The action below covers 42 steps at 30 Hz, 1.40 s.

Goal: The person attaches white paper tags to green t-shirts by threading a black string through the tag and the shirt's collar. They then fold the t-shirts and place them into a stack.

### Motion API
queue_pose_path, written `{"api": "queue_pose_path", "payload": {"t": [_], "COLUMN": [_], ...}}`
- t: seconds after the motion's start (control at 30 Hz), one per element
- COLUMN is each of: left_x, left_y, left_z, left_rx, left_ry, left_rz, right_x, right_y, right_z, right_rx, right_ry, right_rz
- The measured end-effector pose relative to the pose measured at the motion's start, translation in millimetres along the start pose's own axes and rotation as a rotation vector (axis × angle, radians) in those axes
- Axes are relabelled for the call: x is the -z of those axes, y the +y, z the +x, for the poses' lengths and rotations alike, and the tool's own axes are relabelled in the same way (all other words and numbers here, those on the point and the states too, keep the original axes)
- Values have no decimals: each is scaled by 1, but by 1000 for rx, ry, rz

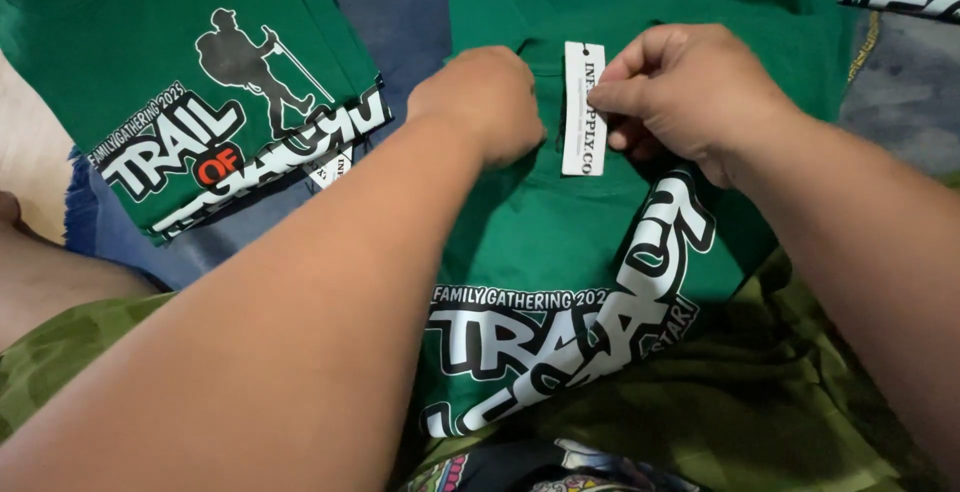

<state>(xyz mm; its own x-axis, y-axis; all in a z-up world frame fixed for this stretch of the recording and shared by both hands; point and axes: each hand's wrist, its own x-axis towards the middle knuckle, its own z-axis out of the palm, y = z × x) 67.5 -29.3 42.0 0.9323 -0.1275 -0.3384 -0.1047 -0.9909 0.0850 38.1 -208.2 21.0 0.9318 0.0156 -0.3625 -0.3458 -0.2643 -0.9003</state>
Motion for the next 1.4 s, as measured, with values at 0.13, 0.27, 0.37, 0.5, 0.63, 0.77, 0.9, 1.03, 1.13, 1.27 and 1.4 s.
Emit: {"api": "queue_pose_path", "payload": {"t": [0.13, 0.27, 0.37, 0.5, 0.63, 0.77, 0.9, 1.03, 1.13, 1.27, 1.4], "left_x": [-27, -39, -37, -39, -47, -47, -49, -36, -29, -26, -26], "left_y": [-17, -35, -35, -35, -41, -47, -53, -48, -48, -54, -75], "left_z": [19, 41, 43, 46, 53, 55, 59, 59, 62, 64, 61], "left_rx": [23, -148, -140, -72, -132, -200, -198, -159, -132, -139, -236], "left_ry": [309, 463, 335, 348, 442, 511, 451, 297, 284, 255, 210], "left_rz": [-96, 83, 188, 289, 227, 278, 79, 57, 90, 187, -63], "right_x": [20, 56, 66, 72, 74, 82, 78, 78, 78, 75, 87], "right_y": [21, 49, 58, 59, 60, 69, 60, 88, 79, 56, 63], "right_z": [13, 42, 50, 51, 53, 54, 49, 89, 84, 63, 68], "right_rx": [296, 590, 476, 465, 454, 489, 281, 337, 356, 76, 141], "right_ry": [139, 416, 420, 431, 407, 481, 440, 368, 341, 286, 350], "right_rz": [-458, -1008, -1187, -1276, -1253, -1428, -1409, -1371, -1397, -1279, -1205]}}
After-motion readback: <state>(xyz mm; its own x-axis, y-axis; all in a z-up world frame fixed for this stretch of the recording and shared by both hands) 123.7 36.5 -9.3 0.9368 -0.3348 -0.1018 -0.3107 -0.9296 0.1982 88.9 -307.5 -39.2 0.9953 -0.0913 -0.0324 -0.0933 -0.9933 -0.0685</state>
